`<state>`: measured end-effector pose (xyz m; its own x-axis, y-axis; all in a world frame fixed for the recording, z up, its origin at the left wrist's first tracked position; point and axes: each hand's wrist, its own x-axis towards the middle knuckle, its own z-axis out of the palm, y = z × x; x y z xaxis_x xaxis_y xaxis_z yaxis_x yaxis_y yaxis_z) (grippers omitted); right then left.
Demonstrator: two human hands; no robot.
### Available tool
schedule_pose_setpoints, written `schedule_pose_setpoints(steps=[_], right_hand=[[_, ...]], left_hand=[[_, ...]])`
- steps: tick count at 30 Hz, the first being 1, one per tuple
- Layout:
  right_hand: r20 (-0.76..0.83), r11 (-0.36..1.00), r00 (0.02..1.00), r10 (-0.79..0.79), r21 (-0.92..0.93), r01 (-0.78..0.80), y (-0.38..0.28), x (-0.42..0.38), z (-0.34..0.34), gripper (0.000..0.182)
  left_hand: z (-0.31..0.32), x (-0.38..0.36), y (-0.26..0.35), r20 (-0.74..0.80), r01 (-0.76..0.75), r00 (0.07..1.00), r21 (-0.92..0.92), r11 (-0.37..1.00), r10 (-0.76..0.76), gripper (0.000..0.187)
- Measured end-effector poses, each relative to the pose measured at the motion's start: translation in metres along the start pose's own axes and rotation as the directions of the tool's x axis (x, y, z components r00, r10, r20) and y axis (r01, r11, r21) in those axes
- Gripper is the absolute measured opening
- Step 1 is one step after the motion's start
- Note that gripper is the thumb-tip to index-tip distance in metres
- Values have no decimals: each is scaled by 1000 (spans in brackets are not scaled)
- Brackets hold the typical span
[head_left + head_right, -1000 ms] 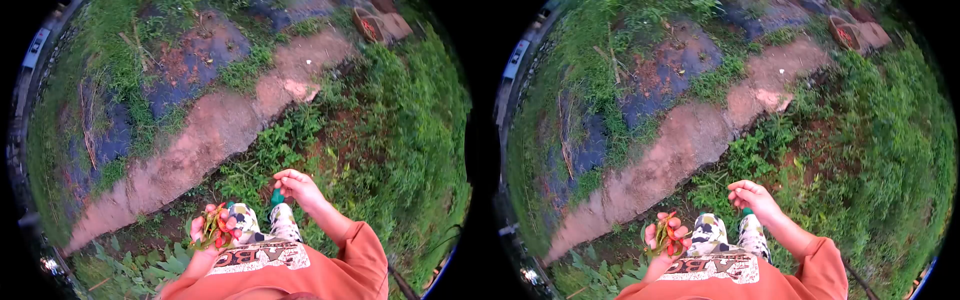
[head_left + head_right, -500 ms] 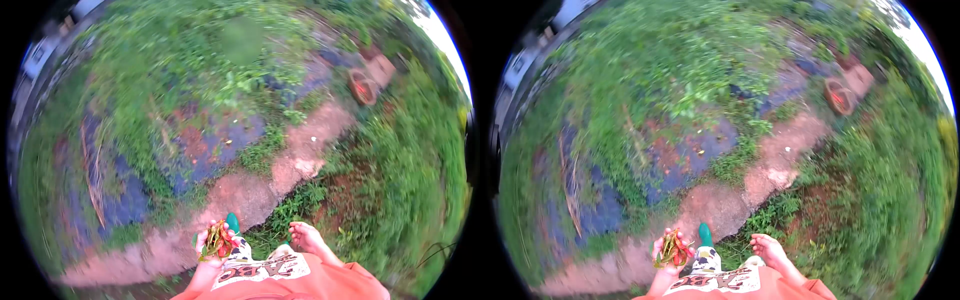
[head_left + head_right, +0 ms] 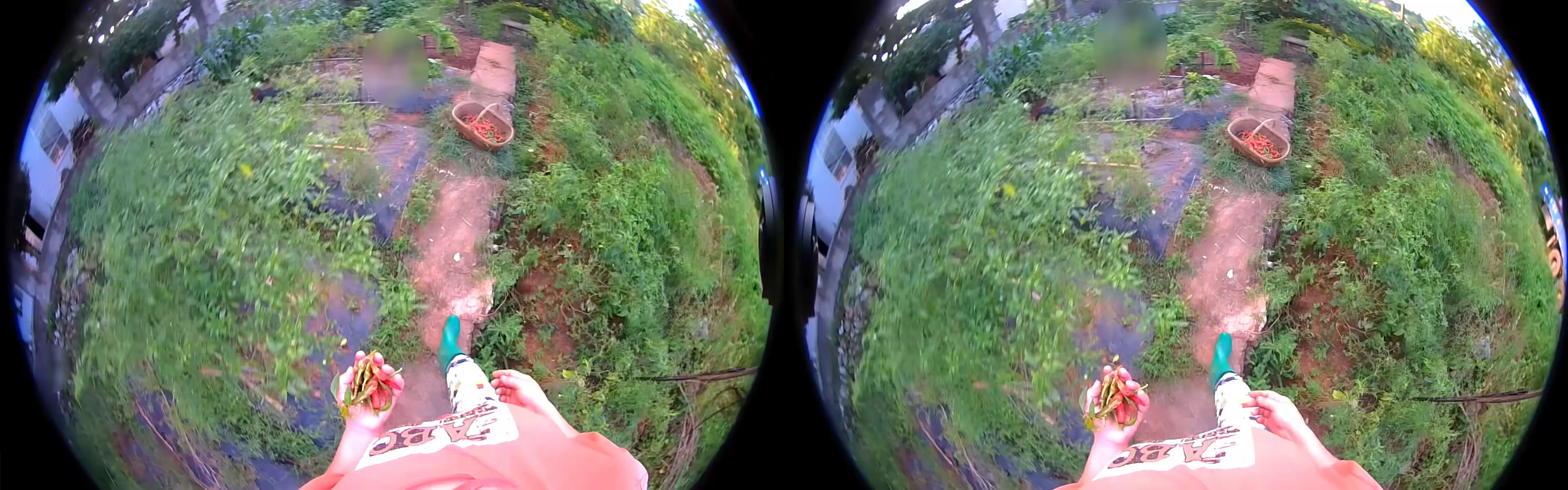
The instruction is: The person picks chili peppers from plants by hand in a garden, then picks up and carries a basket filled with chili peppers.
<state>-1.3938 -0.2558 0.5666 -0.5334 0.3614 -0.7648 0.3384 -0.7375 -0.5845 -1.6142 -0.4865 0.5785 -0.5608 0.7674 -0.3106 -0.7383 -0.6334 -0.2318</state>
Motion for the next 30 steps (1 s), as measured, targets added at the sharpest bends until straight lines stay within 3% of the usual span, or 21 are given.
schedule_pose_setpoints(steps=[5,9,13,17,23,27,30], right_hand=[[-64,994,998,-5,113,13,-110,91,13,23],[-66,977,977,-202,57,206,-230,120,28,22],[-143,957,954,-263,86,277,-322,144,45,21],[-115,958,962,-246,124,260,-363,175,51,20],[-68,950,961,-267,149,274,-469,275,83,21],[-259,864,924,-281,351,361,-539,324,90,19],[-290,870,895,-340,265,416,-582,348,91,19]], left_hand=[[67,138,-3,20,34,999,110,993,-36,25],[143,242,-24,52,66,996,52,996,-68,26],[181,326,-22,161,115,979,82,990,-127,28],[207,379,-23,125,123,983,74,990,-131,29],[258,552,0,152,123,976,197,973,-154,30],[294,684,4,237,219,927,288,932,-291,33],[328,763,-11,210,305,906,282,910,-368,33]])
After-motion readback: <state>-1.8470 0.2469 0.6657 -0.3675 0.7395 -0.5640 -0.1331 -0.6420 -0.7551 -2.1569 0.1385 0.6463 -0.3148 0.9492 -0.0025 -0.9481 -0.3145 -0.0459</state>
